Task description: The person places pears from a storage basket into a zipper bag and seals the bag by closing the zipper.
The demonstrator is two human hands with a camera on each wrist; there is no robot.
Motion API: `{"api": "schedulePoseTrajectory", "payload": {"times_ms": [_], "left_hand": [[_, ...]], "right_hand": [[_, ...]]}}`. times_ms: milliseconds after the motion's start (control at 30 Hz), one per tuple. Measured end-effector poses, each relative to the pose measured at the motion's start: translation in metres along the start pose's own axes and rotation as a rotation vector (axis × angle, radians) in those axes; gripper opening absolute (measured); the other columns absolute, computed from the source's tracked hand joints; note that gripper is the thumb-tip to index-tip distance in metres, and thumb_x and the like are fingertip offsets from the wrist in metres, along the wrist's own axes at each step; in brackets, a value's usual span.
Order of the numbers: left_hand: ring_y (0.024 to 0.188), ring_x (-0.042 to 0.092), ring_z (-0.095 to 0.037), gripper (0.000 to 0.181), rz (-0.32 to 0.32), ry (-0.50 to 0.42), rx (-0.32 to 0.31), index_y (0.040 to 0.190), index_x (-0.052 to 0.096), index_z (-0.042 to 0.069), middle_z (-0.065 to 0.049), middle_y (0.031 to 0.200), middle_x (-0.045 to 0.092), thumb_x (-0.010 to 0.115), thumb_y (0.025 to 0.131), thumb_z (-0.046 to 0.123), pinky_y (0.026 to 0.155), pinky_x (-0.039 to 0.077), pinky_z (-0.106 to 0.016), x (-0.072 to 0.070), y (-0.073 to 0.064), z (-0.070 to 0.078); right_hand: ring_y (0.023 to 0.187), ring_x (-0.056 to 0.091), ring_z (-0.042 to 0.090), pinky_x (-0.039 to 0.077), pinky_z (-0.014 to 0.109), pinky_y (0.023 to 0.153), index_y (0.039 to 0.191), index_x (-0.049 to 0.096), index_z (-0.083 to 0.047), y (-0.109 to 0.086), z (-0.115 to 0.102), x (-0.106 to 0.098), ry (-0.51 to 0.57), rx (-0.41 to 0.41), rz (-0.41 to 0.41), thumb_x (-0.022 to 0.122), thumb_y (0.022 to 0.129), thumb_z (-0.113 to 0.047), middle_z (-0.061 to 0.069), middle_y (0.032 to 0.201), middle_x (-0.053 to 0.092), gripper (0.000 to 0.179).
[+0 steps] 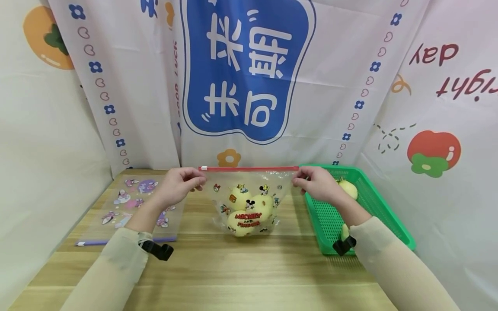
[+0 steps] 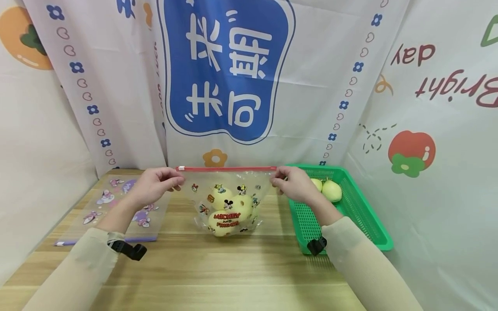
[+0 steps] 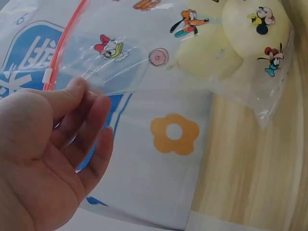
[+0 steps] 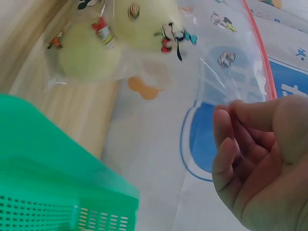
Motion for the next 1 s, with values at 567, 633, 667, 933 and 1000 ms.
{"api": "schedulePoseTrajectory", "payload": {"times_ms": [567, 633, 667, 933, 1000], "left_hand": [[0.087, 0.070, -0.014, 0.030, 0.053, -0.083, -0.059, 0.125, 0.073, -0.003, -0.016, 0.106, 0.076, 0.063, 0.114, 0.023, 0.078, 0.063, -0.022, -0.004, 0.030, 0.016], [0.086, 0.070, -0.013, 0.030, 0.060, -0.101, -0.067, 0.126, 0.073, -0.004, -0.016, 0.106, 0.075, 0.063, 0.113, 0.022, 0.078, 0.063, -0.022, -0.005, 0.034, 0.016], [0.085, 0.070, -0.012, 0.030, 0.065, -0.105, -0.067, 0.126, 0.073, -0.005, -0.017, 0.106, 0.075, 0.063, 0.113, 0.021, 0.077, 0.063, -0.022, -0.006, 0.036, 0.017], [0.085, 0.070, -0.011, 0.032, 0.064, -0.075, -0.100, 0.127, 0.074, -0.002, -0.016, 0.110, 0.076, 0.064, 0.113, 0.025, 0.077, 0.062, -0.022, -0.007, 0.056, 0.016], [0.087, 0.071, -0.013, 0.032, 0.059, -0.068, -0.119, 0.127, 0.074, -0.001, -0.017, 0.113, 0.076, 0.064, 0.113, 0.026, 0.077, 0.062, -0.022, -0.006, 0.061, 0.012]], "right_hand": [[0.087, 0.070, 0.025, 0.059, 0.036, 0.080, 0.113, 0.072, -0.006, 0.013, -0.007, -0.023, 0.034, 0.057, 0.049, 0.061, 0.112, -0.022, 0.011, 0.104, 0.072, 0.019], [0.087, 0.070, 0.025, 0.060, 0.039, 0.082, 0.113, 0.071, -0.006, 0.016, -0.008, -0.025, 0.045, 0.063, 0.052, 0.061, 0.113, -0.022, 0.011, 0.105, 0.072, 0.019], [0.087, 0.070, 0.025, 0.060, 0.039, 0.083, 0.113, 0.071, -0.006, 0.018, -0.009, -0.026, 0.049, 0.066, 0.054, 0.060, 0.113, -0.022, 0.011, 0.105, 0.073, 0.019], [0.089, 0.069, 0.025, 0.059, 0.037, 0.085, 0.115, 0.071, -0.005, 0.033, -0.007, -0.032, 0.093, 0.119, 0.052, 0.059, 0.113, -0.022, 0.016, 0.112, 0.073, 0.020], [0.089, 0.068, 0.026, 0.059, 0.036, 0.085, 0.116, 0.070, -0.006, 0.037, -0.004, -0.032, 0.103, 0.138, 0.050, 0.059, 0.113, -0.022, 0.016, 0.114, 0.071, 0.020]]}}
Point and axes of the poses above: each hand's wrist, its own y-axis towards the middle knuckle, its own x-axis out of the palm, z = x × y, the point moved 9 cm from there along y, towards the middle knuckle
